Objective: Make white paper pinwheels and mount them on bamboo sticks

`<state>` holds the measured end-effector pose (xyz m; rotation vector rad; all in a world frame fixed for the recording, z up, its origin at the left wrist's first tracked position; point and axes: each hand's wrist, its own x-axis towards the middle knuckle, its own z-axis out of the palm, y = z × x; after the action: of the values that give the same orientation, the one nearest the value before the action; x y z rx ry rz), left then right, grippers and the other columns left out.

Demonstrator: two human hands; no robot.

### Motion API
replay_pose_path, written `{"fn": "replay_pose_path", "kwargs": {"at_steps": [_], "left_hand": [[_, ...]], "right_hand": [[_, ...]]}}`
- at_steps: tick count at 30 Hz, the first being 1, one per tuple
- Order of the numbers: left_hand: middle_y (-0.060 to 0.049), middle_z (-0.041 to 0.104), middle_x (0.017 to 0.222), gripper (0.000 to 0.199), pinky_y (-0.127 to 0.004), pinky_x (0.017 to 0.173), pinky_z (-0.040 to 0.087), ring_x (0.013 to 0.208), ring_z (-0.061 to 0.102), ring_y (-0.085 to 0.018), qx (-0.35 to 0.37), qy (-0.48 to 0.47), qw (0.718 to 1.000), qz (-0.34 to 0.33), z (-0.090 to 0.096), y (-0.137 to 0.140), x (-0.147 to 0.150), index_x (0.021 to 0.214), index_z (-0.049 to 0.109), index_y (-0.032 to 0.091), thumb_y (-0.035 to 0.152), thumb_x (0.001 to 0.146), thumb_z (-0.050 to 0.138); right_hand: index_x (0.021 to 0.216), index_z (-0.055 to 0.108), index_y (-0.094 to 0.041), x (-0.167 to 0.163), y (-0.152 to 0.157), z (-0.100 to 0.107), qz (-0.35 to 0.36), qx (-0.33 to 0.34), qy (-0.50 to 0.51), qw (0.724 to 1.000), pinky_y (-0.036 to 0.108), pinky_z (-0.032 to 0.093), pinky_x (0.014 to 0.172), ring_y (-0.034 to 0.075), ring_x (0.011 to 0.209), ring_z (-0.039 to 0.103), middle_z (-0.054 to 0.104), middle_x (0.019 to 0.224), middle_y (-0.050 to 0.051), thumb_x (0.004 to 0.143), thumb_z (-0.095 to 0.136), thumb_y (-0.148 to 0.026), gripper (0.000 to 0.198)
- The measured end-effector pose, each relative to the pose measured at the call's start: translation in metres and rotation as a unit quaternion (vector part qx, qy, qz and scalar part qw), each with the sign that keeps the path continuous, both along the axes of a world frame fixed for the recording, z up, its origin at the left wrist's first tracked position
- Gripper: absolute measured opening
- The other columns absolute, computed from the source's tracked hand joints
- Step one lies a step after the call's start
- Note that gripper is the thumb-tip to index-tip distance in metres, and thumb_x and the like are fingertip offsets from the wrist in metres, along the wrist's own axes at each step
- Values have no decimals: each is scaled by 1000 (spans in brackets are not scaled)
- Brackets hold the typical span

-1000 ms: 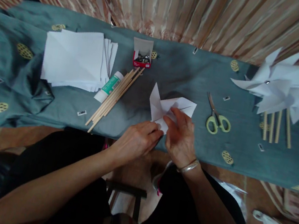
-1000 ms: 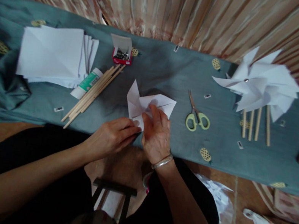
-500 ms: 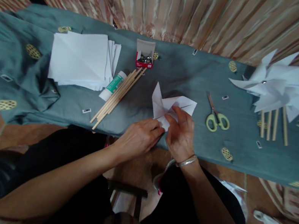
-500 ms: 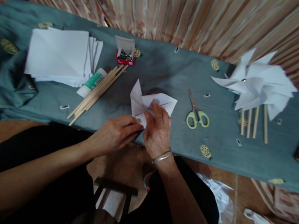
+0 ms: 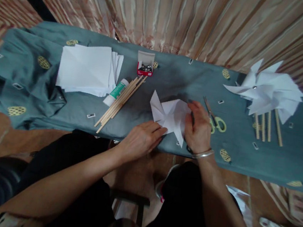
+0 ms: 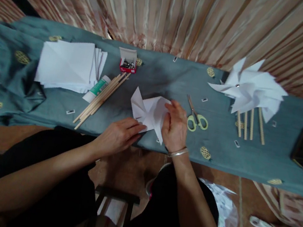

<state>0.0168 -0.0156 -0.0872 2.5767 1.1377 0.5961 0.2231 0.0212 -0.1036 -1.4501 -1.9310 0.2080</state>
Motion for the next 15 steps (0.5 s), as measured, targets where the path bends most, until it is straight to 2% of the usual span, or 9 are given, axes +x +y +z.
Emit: {"fn": "replay_pose_path", "kwargs": {"at_steps": [3,8,11,15], "left_hand": [[-9,65,96,24,-34,79,55,91,64,-21,9,2,1000,0,0,0,0,116,58,12,18,94,50],[-10,67,99,27,-35,81,54,91,63,-22,60,30,998,-19,1,6,-7,118,59,10,15,92,51],[-11,68,104,24,-37,84,53,95,61,-23,90,40,995,-13,3,14,-17,113,63,11,14,92,51],[-13,68,113,24,-41,87,53,103,59,-25,88,38,995,20,4,24,-31,111,66,12,13,91,51]], "right_hand": [[132,54,-13,7,18,-6,-5,-5,-40,999,56,40,109,30,131,50,59,135,17,91,41,-22,44],[128,57,-7,13,35,-7,35,-17,-54,998,49,45,106,28,121,59,65,126,19,91,40,-21,44],[123,62,-8,18,33,0,31,-20,-42,998,48,50,100,28,112,65,70,118,17,89,44,-23,41],[116,67,-15,25,19,12,-13,-61,-15,998,46,56,85,27,90,71,76,98,10,85,54,-29,37]]}}
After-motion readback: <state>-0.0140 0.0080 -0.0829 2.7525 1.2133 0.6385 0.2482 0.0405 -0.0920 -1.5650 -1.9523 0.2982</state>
